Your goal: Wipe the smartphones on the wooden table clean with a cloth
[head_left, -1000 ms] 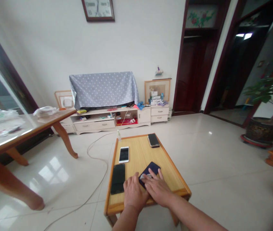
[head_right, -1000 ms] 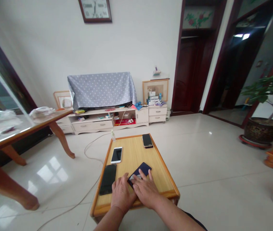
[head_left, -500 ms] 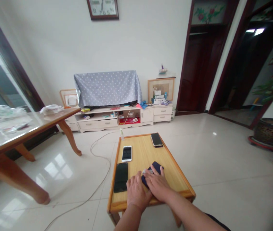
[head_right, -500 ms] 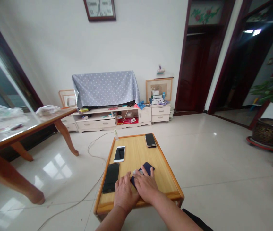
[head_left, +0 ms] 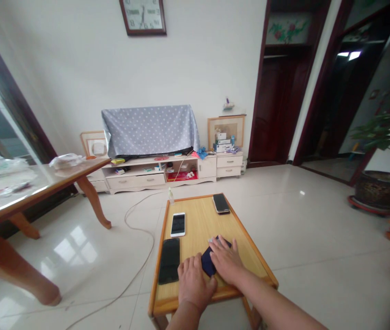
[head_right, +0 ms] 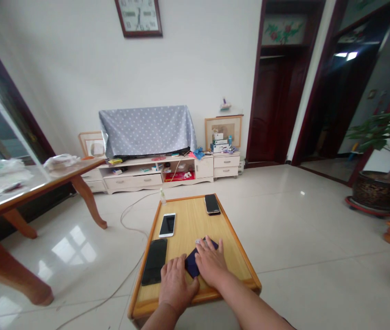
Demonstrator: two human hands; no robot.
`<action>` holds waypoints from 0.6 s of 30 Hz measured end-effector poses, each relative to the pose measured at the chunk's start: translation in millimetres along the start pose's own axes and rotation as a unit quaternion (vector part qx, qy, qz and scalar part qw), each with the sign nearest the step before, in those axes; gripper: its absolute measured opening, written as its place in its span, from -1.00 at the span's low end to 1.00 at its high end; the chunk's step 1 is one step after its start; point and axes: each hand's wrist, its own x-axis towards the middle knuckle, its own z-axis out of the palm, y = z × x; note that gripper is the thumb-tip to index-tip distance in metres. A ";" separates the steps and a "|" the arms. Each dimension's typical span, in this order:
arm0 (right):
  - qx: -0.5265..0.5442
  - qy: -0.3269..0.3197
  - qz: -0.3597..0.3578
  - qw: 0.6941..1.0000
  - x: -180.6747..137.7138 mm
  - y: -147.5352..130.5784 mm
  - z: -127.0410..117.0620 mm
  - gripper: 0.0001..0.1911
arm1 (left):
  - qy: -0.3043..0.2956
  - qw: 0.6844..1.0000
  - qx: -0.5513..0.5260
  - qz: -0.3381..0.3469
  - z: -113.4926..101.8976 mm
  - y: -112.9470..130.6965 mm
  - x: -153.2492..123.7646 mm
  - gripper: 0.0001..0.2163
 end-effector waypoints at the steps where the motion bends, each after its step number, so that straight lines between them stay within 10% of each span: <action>1: 0.006 -0.006 -0.035 0.999 -4.7 -3.3 4.2 -0.44 | 0.005 1.000 0.001 0.001 0.7 -0.2 -0.1 -0.45; 9: 0.000 0.033 0.065 0.997 -3.8 5.2 -2.9 -0.43 | -0.017 1.000 0.008 -0.015 -5.3 4.4 -2.0 -0.35; 15: 0.032 -0.016 -0.135 0.990 -22.4 -12.1 7.9 -0.46 | -0.007 1.000 0.009 -0.024 -4.0 4.5 -2.2 -0.48; 18: 0.020 -0.001 -0.067 0.998 -13.4 -1.6 2.5 -0.45 | -0.011 1.000 0.003 -0.027 -5.2 5.8 -2.6 -0.41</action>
